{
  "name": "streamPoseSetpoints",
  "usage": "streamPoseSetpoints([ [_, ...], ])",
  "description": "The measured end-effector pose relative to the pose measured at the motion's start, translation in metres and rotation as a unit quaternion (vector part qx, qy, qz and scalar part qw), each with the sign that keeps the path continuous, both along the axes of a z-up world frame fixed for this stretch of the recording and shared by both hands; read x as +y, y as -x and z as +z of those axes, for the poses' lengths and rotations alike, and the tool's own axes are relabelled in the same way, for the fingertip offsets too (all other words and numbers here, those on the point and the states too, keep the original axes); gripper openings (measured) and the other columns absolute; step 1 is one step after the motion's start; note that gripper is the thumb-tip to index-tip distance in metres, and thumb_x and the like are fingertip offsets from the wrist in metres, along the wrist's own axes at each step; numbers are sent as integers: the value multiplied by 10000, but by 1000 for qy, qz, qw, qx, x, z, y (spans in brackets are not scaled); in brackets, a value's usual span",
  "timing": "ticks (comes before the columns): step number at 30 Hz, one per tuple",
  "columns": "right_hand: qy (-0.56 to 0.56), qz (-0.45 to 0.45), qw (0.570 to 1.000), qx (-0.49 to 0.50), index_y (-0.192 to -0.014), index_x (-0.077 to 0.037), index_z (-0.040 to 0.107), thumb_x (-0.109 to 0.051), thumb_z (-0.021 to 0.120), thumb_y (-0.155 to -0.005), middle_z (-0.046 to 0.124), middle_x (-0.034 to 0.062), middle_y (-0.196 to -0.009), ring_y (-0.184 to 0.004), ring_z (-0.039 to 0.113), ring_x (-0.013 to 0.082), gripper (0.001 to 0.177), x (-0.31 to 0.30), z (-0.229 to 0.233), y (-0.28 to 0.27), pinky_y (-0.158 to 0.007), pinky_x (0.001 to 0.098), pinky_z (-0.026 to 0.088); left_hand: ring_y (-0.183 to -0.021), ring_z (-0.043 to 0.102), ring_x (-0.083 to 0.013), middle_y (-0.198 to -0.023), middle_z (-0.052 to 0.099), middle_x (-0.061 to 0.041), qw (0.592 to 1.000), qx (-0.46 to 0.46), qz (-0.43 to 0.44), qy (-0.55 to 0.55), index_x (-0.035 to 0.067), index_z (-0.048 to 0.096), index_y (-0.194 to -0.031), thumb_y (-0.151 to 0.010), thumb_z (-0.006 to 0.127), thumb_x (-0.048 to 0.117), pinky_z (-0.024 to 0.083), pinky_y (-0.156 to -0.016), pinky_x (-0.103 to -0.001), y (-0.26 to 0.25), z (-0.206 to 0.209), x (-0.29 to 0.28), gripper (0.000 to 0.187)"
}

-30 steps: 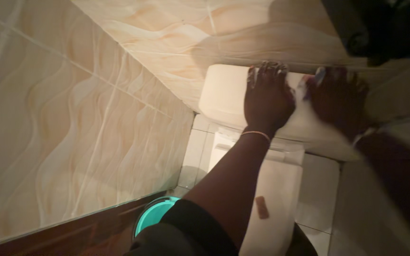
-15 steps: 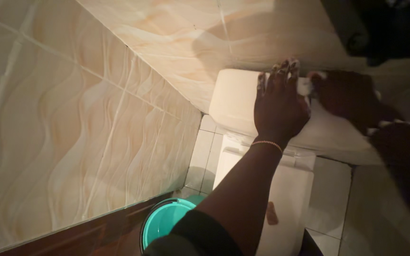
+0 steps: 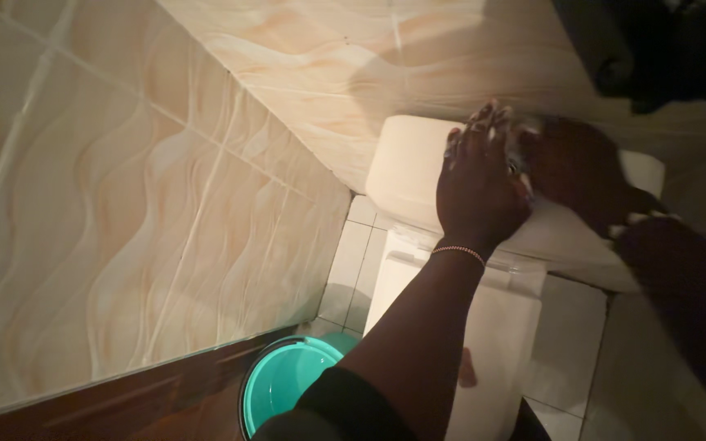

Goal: The person cleans the tank and flush button of a toilet by hand with a blue cloth, using repeated circular and wiping motions across the top and sides of the ceramic tank.

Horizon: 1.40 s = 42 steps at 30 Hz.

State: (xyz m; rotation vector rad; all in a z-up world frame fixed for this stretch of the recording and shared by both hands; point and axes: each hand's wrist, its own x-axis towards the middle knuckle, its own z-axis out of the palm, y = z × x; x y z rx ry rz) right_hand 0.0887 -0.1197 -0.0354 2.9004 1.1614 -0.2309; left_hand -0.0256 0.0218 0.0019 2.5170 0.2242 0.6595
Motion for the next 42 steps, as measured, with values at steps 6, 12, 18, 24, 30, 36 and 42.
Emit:
streamPoseSetpoints([
  [6, 40, 4, 999, 13, -1378, -47, 560, -323, 418, -1073, 595, 225, -1360, -1229, 590, 405, 436, -38, 8, 0, -998, 565, 496, -1564, 324, -323, -1605, 424, -177, 998, 46, 38, -28, 11, 409, -1518, -817, 559, 209, 184, -1323, -523, -2, -3, 4, 744],
  [12, 88, 34, 996, -1, -1351, -67, 594, -303, 405, -1082, 629, 206, -1327, -1192, 630, 391, 404, -34, 24, -18, -978, 545, 534, -1586, 239, -359, -1651, 343, -208, 983, 96, 144, -69, -31, 346, -1532, -856, 552, 269, 100, -1301, -579, 3, 3, 11, 767],
  [18, 67, 117, 991, 2, -1372, -91, 607, -376, 359, -1152, 617, 246, -1346, -1211, 639, 409, 437, 83, 27, -5, -1014, 560, 539, -1502, 291, -396, -1596, 369, -245, 971, 58, 231, 19, -60, 402, -1498, -817, 593, 250, 148, -1206, -619, 28, -32, 49, 772],
  [24, -82, 207, 973, -60, -1415, 26, 509, -465, 504, -1016, 428, 323, -1483, -1371, 428, 491, 633, 154, 22, 30, -1127, 622, 280, -1411, 486, -330, -1519, 529, -209, 978, -27, 197, 65, -43, 496, -1423, -1082, 502, 208, 427, -1228, -419, -7, -93, 117, 424],
  [30, -149, 242, 957, -63, -1387, -7, 546, -384, 530, -941, 439, 297, -1482, -1329, 438, 484, 585, 96, 38, 60, -1101, 631, 255, -1437, 465, -366, -1482, 535, -209, 982, 16, 185, 29, -4, 514, -1428, -980, 509, 280, 401, -1177, -504, -21, -54, 93, 531],
  [36, -193, 60, 968, -149, -1468, 85, 494, -455, 467, -1164, 498, 296, -1505, -1433, 455, 471, 620, -1, 28, 48, -1177, 612, 281, -1409, 417, -379, -1489, 476, -239, 945, 84, 294, -121, -17, 460, -1416, -950, 456, 481, 350, -1109, -597, -16, -10, 50, 682],
  [42, -122, -32, 986, -108, -1522, 23, 515, -533, 428, -1152, 518, 253, -1483, -1377, 495, 429, 673, 2, 14, 49, -1196, 587, 308, -1370, 568, -358, -1478, 584, -212, 910, 315, 229, 142, 13, 521, -1455, -1091, 310, 457, 485, -1124, -540, -26, 21, 87, 612],
])
